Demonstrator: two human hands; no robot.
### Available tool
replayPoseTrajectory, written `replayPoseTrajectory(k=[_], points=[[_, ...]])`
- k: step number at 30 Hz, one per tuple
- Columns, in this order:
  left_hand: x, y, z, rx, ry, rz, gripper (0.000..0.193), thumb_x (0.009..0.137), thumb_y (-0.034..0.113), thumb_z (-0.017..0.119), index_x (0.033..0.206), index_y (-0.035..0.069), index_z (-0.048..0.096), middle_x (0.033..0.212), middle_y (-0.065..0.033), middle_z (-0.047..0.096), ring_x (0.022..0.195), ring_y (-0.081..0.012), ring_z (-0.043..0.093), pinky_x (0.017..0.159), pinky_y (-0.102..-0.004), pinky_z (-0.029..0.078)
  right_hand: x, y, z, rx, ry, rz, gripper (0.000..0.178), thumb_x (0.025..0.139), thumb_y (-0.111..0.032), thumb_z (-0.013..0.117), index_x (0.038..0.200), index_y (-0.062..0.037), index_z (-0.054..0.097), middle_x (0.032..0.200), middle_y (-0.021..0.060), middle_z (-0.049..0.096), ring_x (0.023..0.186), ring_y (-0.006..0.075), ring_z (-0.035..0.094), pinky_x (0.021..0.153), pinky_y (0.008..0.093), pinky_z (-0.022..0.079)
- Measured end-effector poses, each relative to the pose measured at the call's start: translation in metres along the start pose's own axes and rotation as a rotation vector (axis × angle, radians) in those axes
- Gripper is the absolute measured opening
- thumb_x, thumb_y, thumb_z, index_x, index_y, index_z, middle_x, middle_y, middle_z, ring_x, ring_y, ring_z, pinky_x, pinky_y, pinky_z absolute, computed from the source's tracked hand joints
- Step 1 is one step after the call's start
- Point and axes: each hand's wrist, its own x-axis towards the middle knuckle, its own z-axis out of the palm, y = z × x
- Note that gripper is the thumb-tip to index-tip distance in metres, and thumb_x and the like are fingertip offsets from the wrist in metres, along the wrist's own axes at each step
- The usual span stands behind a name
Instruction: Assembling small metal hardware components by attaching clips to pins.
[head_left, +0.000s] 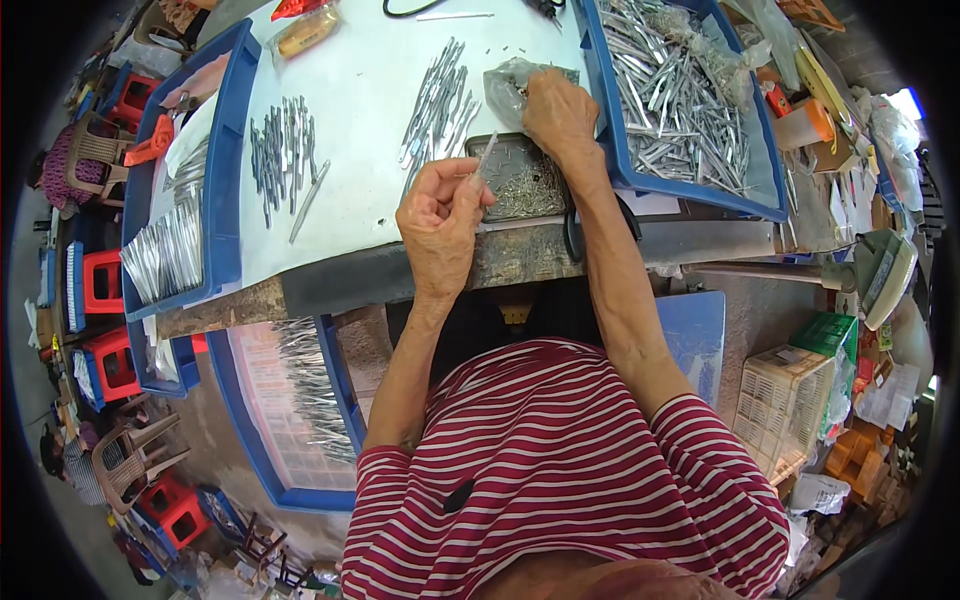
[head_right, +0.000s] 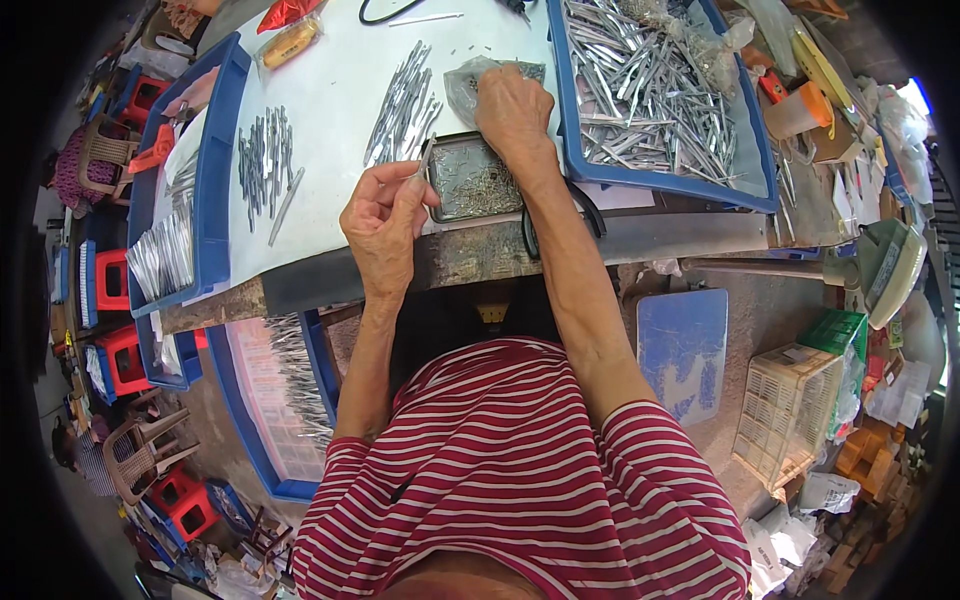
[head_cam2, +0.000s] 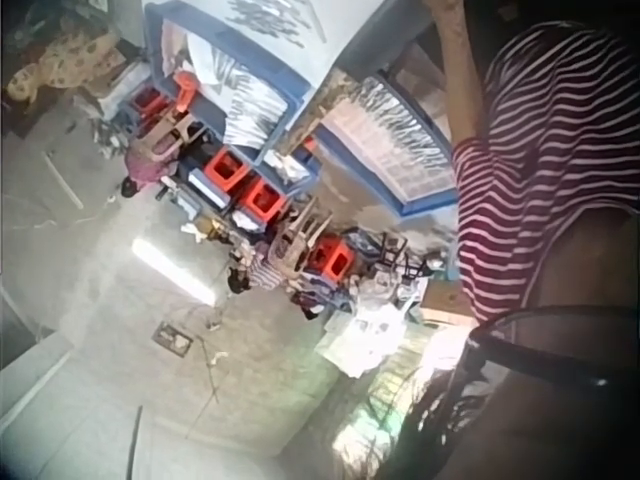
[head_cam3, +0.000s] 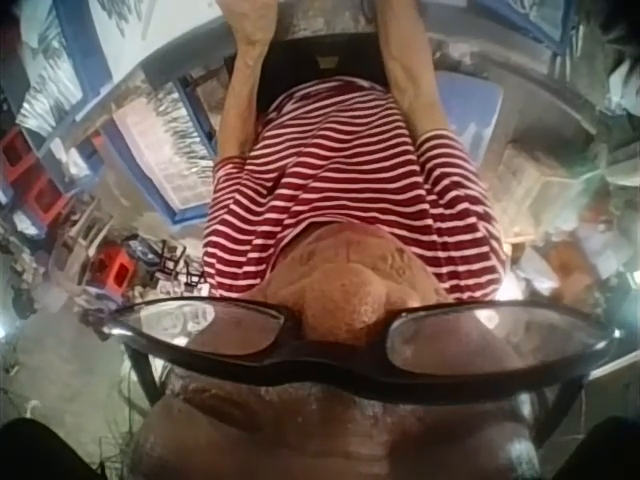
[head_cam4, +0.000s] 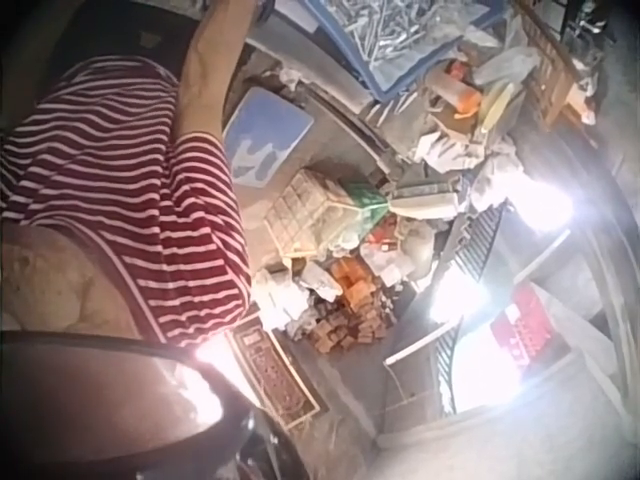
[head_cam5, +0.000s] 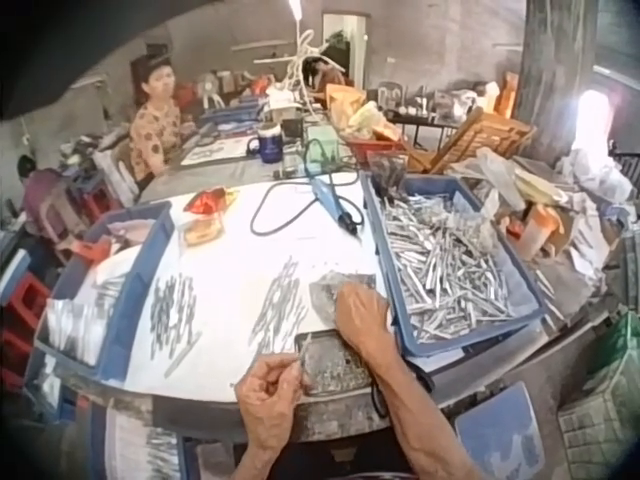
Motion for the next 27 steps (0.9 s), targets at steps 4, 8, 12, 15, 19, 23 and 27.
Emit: replayPoseTrajectory(k=[4,8,12,15,19,23,27], points=[[0.0,-0.001,-0.002,-0.024,0.008,-0.043,0.014,0.082,0.005,0.054,0.095,0.0,0.055,0.066,-0.0021,0.058,0.054,-0.0013,0.046,0.047,-0.0143,0.034,-0.005,-0.002,0.001,-0.01,0.019,-0.022,0.016,0.072,-0.006,0.051,0.082,0.0029,0.06,0.089,0.0197,0.057,0.074,0.0362,0.061,0.062,0.0439,0.049],[0.001,0.0,-0.001,-0.056,0.034,-0.019,0.014,0.082,0.005,0.054,0.095,-0.001,0.056,0.064,-0.0025,0.058,0.052,-0.0014,0.045,0.046,-0.0142,0.034,-0.006,-0.002,0.003,0.009,0.054,-0.025,0.017,0.071,-0.005,0.051,0.084,0.0043,0.057,0.088,0.0208,0.056,0.072,0.036,0.06,0.06,0.0429,0.049],[0.003,-0.001,-0.003,-0.119,0.048,-0.021,0.014,0.081,0.004,0.054,0.093,-0.002,0.056,0.063,-0.0037,0.057,0.048,-0.0022,0.043,0.043,-0.0148,0.033,-0.008,-0.01,-0.004,0.085,0.136,0.076,0.011,0.071,-0.003,0.051,0.079,0.0036,0.053,0.085,0.0218,0.056,0.069,0.0359,0.06,0.059,0.0419,0.048],[0.005,-0.001,-0.005,-0.183,0.042,-0.037,0.013,0.081,0.003,0.054,0.093,-0.003,0.056,0.061,-0.0057,0.057,0.045,-0.0034,0.041,0.041,-0.0156,0.031,-0.016,-0.016,-0.013,0.17,0.298,0.028,0.004,0.071,-0.003,0.051,0.073,0.0002,0.052,0.08,0.0189,0.058,0.065,0.0344,0.058,0.057,0.0413,0.047],[0.007,-0.003,-0.005,-0.263,0.043,-0.077,0.015,0.081,0.003,0.056,0.094,-0.003,0.055,0.062,-0.0075,0.057,0.042,-0.0039,0.038,0.039,-0.0161,0.027,-0.041,-0.025,-0.031,0.538,0.336,-0.094,0.005,0.071,-0.004,0.054,0.076,-0.0012,0.054,0.073,0.0108,0.059,0.057,0.0225,0.057,0.053,0.0346,0.045],[0.007,-0.004,-0.005,-0.308,0.043,-0.103,0.017,0.08,0.005,0.057,0.094,-0.003,0.055,0.063,-0.0074,0.057,0.041,-0.0035,0.036,0.036,-0.0161,0.023,-0.063,-0.032,-0.046,1.15,-0.172,0.109,0.014,0.071,-0.002,0.059,0.085,-0.0007,0.057,0.072,0.0002,0.057,0.058,0.0037,0.05,0.052,0.0202,0.042],[0.007,-0.004,-0.003,-0.297,0.035,-0.093,0.016,0.08,0.005,0.057,0.094,-0.003,0.055,0.063,-0.0069,0.057,0.041,-0.0032,0.037,0.036,-0.0157,0.023,-0.07,-0.038,-0.046,1.363,-0.174,0.106,0.014,0.072,0.0,0.059,0.086,0.0023,0.055,0.073,0.003,0.057,0.062,0.0063,0.054,0.056,0.0193,0.045]])
